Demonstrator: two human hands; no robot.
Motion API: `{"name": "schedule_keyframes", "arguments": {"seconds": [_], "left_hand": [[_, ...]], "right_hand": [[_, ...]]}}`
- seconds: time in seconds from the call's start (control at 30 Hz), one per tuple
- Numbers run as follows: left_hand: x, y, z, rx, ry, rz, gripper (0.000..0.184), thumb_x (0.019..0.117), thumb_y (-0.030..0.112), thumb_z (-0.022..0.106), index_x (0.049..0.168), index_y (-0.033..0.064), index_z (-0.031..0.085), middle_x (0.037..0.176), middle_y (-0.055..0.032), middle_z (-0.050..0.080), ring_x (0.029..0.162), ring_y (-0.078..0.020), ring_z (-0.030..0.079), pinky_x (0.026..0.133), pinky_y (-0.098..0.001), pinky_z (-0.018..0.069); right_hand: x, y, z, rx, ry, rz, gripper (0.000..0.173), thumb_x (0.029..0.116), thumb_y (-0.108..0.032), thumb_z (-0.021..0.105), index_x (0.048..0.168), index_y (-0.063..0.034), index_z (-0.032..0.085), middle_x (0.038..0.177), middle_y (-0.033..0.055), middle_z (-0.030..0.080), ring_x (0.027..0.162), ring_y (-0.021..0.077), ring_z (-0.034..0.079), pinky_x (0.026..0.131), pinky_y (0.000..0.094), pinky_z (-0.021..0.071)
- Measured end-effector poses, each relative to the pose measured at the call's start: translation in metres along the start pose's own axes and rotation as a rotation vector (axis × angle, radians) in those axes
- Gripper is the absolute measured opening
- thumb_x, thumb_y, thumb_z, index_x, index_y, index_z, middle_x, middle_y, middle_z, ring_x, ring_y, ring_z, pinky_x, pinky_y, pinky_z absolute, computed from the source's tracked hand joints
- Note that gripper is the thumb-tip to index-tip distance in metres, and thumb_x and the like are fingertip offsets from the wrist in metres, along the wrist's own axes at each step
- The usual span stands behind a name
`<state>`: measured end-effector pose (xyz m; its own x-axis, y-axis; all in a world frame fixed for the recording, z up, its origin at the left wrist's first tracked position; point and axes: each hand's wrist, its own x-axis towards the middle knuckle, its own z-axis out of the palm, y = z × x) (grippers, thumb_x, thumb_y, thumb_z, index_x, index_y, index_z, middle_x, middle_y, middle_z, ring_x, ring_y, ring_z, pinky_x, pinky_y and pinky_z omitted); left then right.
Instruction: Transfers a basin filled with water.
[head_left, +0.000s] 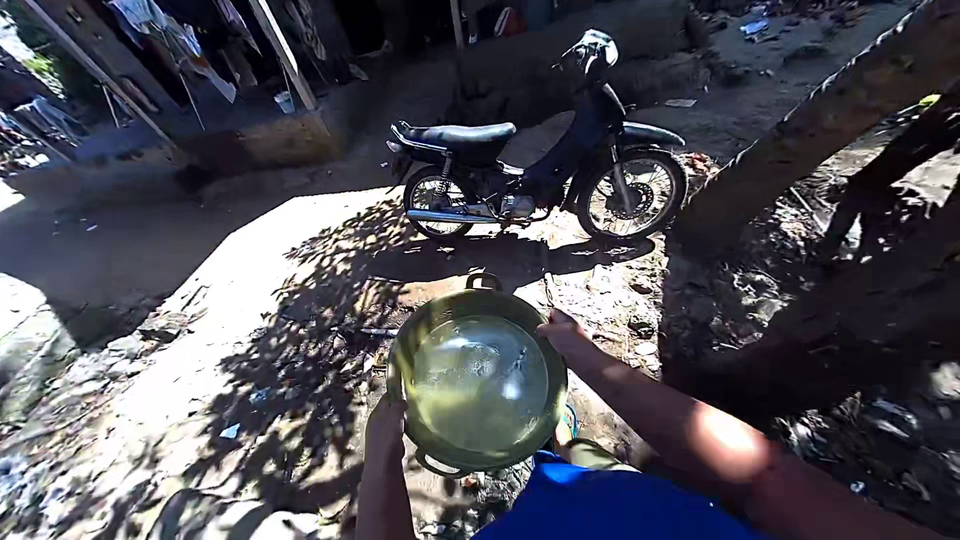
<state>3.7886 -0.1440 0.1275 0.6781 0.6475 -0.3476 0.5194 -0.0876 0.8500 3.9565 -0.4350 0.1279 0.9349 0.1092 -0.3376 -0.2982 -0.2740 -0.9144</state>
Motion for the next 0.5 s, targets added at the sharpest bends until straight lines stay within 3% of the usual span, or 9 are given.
{"name": "schedule_keyframes", "arguments": {"seconds": [0.07, 0.17, 0.23, 0.33, 0.43, 0.5], "left_hand": [[0.054, 0.022, 0.038, -0.070, -0.008, -0.001, 0.028, 0.0964, 0.008, 0.064, 0.122, -0.0045, 0.064, 0.112, -0.0221, 0.067, 0.101, -0.0303, 0.064, 0.089, -0.0518, 0.0521], [0.125, 0.056, 0.091, -0.137, -0.056, -0.097, 0.032, 0.0975, 0.009, 0.063, 0.128, 0.0019, 0.063, 0.109, -0.0167, 0.068, 0.092, -0.0237, 0.065, 0.079, -0.0436, 0.0539], [0.180, 0.085, 0.125, -0.187, -0.068, -0.161, 0.031, 0.0978, 0.007, 0.061, 0.128, -0.0001, 0.061, 0.104, -0.0169, 0.068, 0.087, -0.0235, 0.065, 0.076, -0.0434, 0.0554], [0.251, 0.119, 0.164, -0.469, -0.002, -0.316, 0.023, 0.0995, 0.006, 0.057, 0.121, -0.0034, 0.058, 0.096, -0.0163, 0.067, 0.082, -0.0232, 0.066, 0.073, -0.0431, 0.0575], [0.315, 0.163, 0.177, -0.680, -0.076, -0.505, 0.031, 0.1019, 0.020, 0.060, 0.125, -0.0012, 0.060, 0.104, -0.0184, 0.071, 0.091, -0.0281, 0.070, 0.080, -0.0481, 0.0589], [0.365, 0.191, 0.176, -0.704, -0.137, -0.545, 0.028, 0.1016, 0.015, 0.058, 0.125, 0.0004, 0.056, 0.102, -0.0174, 0.070, 0.089, -0.0272, 0.070, 0.077, -0.0460, 0.0598]], "right_hand": [[0.069, -0.021, -0.009, -0.033, 0.017, -0.021, 0.024, 0.0888, -0.001, 0.064, 0.112, 0.0014, 0.060, 0.104, 0.0180, 0.063, 0.092, 0.0259, 0.063, 0.080, 0.0469, 0.0541], [0.174, -0.042, -0.022, -0.124, 0.005, -0.027, 0.022, 0.0880, -0.002, 0.066, 0.109, -0.0004, 0.062, 0.103, 0.0182, 0.065, 0.093, 0.0274, 0.064, 0.081, 0.0496, 0.0533], [0.251, -0.071, -0.029, -0.143, -0.020, -0.098, 0.018, 0.0880, -0.004, 0.066, 0.105, -0.0021, 0.061, 0.096, 0.0158, 0.064, 0.088, 0.0264, 0.064, 0.078, 0.0497, 0.0536], [0.355, -0.124, -0.019, -0.175, -0.100, -0.150, 0.016, 0.0894, -0.001, 0.064, 0.105, -0.0005, 0.061, 0.094, 0.0152, 0.063, 0.087, 0.0257, 0.062, 0.078, 0.0488, 0.0525], [0.457, -0.175, 0.010, -0.183, -0.231, -0.243, 0.010, 0.0882, 0.002, 0.063, 0.097, 0.0003, 0.059, 0.082, 0.0084, 0.057, 0.074, 0.0161, 0.056, 0.069, 0.0364, 0.0491], [0.521, -0.215, 0.037, -0.166, -0.348, -0.260, 0.009, 0.0888, 0.003, 0.062, 0.096, -0.0001, 0.058, 0.082, 0.0061, 0.054, 0.074, 0.0126, 0.053, 0.069, 0.0322, 0.0473]]}}
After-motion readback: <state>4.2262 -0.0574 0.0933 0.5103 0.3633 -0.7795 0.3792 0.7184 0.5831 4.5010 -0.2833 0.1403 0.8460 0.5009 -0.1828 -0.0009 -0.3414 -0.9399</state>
